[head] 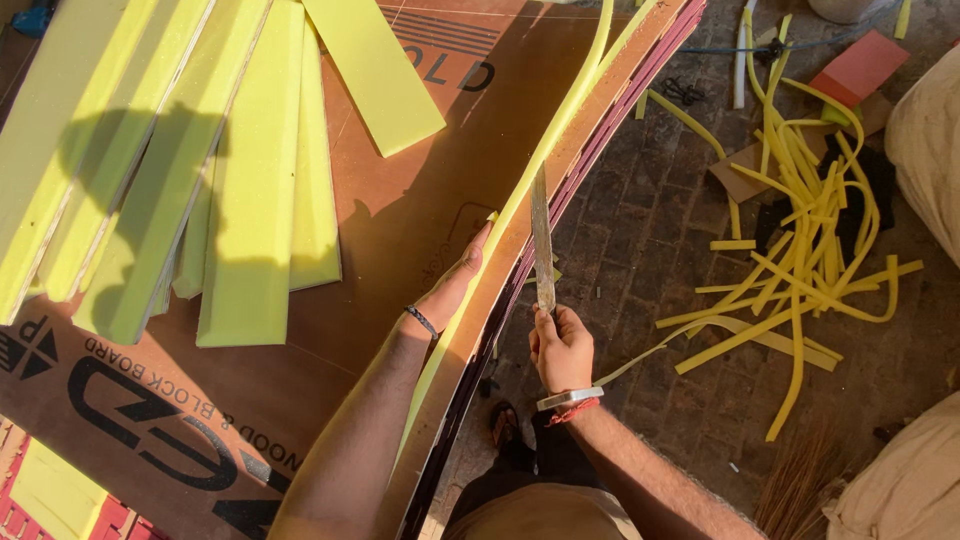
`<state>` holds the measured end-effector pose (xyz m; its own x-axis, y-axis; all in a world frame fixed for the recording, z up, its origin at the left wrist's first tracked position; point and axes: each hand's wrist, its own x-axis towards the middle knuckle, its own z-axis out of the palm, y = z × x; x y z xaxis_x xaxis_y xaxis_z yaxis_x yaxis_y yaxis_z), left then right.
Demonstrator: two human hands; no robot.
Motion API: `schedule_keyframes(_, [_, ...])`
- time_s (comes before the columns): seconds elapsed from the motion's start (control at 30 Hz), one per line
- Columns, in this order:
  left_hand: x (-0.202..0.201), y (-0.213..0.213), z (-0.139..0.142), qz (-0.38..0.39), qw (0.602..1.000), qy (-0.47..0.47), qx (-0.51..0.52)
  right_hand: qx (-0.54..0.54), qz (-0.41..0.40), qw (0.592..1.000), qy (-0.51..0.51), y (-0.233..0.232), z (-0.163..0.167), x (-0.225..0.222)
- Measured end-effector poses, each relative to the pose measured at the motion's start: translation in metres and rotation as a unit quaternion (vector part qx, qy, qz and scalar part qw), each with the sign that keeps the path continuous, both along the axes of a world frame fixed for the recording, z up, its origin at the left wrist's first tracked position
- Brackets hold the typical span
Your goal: The person cuts strips from large yellow foam sheets with a long knife, using a wooden straightedge as a guide, and measures the foam with a tape measure. They position the straightedge along the foam, cut along it, and set cut strips aside, then handle a spray gun with a hose at the end.
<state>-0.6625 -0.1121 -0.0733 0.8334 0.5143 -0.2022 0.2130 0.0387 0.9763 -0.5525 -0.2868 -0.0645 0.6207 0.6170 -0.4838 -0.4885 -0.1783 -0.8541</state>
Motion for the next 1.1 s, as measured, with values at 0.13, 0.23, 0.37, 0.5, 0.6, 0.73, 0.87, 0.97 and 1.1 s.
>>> schedule_keyframes(0.13, [-0.019, -0.01, -0.003, -0.016, 1.0, -0.023, -0.004, 0.007, 0.0, 0.999, -0.033, 0.027, -0.007, 0.004])
schedule_keyframes(0.23, [-0.038, -0.02, -0.006, -0.027, 0.999, -0.03, -0.02, -0.028, 0.007, 0.999, -0.023, -0.009, -0.014, -0.028])
schedule_keyframes(0.37, [-0.057, -0.031, -0.009, -0.021, 0.997, -0.047, -0.05, -0.04, 0.012, 0.999, -0.004, -0.039, -0.012, -0.061])
schedule_keyframes(0.5, [-0.07, -0.039, -0.012, -0.022, 0.997, -0.053, -0.047, 0.023, 0.003, 1.0, -0.021, -0.003, -0.008, -0.044])
schedule_keyframes(0.6, [-0.084, -0.045, -0.015, -0.024, 0.997, -0.052, -0.051, -0.053, 0.015, 0.998, -0.028, -0.019, -0.003, -0.062])
schedule_keyframes(0.73, [-0.096, -0.05, -0.019, -0.024, 0.995, -0.081, -0.046, -0.029, 0.018, 0.999, -0.012, -0.056, 0.002, -0.104])
schedule_keyframes(0.87, [-0.101, -0.054, -0.019, -0.021, 0.994, -0.087, -0.055, -0.029, 0.019, 0.999, -0.042, -0.037, 0.007, -0.101])
schedule_keyframes(0.97, [-0.11, -0.059, -0.017, -0.02, 0.994, -0.08, -0.07, -0.043, 0.035, 0.997, -0.056, -0.039, 0.007, -0.105])
schedule_keyframes(1.1, [-0.127, -0.068, -0.017, -0.032, 0.992, -0.105, -0.057, -0.052, 0.034, 0.998, 0.017, -0.097, -0.006, -0.15])
